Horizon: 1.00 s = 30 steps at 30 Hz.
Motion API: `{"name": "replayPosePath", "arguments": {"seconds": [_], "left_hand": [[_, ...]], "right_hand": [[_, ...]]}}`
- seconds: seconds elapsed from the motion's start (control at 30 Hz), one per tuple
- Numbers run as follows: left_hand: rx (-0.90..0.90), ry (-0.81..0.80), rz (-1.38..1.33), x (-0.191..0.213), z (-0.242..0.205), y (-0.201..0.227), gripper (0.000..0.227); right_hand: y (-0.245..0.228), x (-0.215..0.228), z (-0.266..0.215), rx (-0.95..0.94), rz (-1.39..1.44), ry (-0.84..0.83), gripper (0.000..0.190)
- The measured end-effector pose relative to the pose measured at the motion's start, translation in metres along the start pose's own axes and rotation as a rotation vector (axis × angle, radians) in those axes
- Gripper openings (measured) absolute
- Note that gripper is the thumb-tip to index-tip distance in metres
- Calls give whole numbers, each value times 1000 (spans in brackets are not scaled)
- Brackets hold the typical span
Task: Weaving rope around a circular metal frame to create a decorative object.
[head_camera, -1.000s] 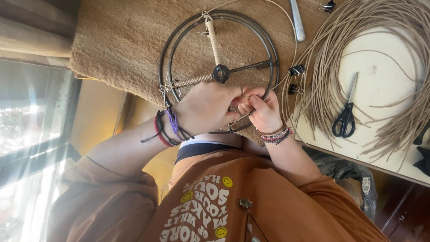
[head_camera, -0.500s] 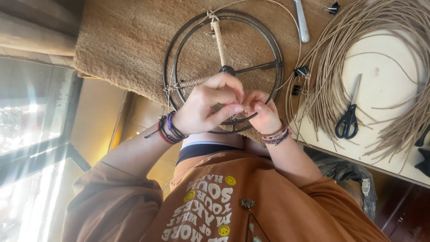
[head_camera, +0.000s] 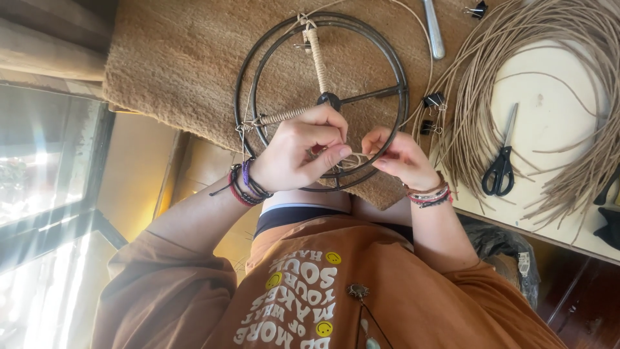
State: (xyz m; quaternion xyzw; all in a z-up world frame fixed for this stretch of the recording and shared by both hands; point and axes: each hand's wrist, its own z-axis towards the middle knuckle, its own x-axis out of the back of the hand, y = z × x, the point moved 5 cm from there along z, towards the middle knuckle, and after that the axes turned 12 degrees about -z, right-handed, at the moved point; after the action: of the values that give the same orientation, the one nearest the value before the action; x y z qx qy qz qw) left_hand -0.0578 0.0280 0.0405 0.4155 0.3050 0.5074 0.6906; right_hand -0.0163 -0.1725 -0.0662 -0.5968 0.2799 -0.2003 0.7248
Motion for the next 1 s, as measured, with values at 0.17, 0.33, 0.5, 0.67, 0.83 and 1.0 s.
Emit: {"name": "replayPosePath", "arguments": {"seconds": [0.17, 0.33, 0.5, 0.67, 0.83, 1.0], "left_hand": [[-55, 45, -21, 3, -3, 5, 39], [-116, 45, -57, 3, -9, 0, 43], [-186, 30, 12, 3, -6, 13, 41], [-198, 110, 37, 8, -12, 2, 42], [-247, 132, 238, 25, -26, 5, 37], [-209, -66, 8, 39, -32, 8, 33]], "right_hand": [[21, 2, 11, 34, 294, 88, 26], [43, -20, 27, 89, 533, 41, 45], [51, -44, 14, 125, 563, 81, 35], [89, -21, -28, 137, 547, 2, 40], [66, -31, -15, 209, 395, 105, 32], [77, -19, -25, 130, 278, 192, 28]]}}
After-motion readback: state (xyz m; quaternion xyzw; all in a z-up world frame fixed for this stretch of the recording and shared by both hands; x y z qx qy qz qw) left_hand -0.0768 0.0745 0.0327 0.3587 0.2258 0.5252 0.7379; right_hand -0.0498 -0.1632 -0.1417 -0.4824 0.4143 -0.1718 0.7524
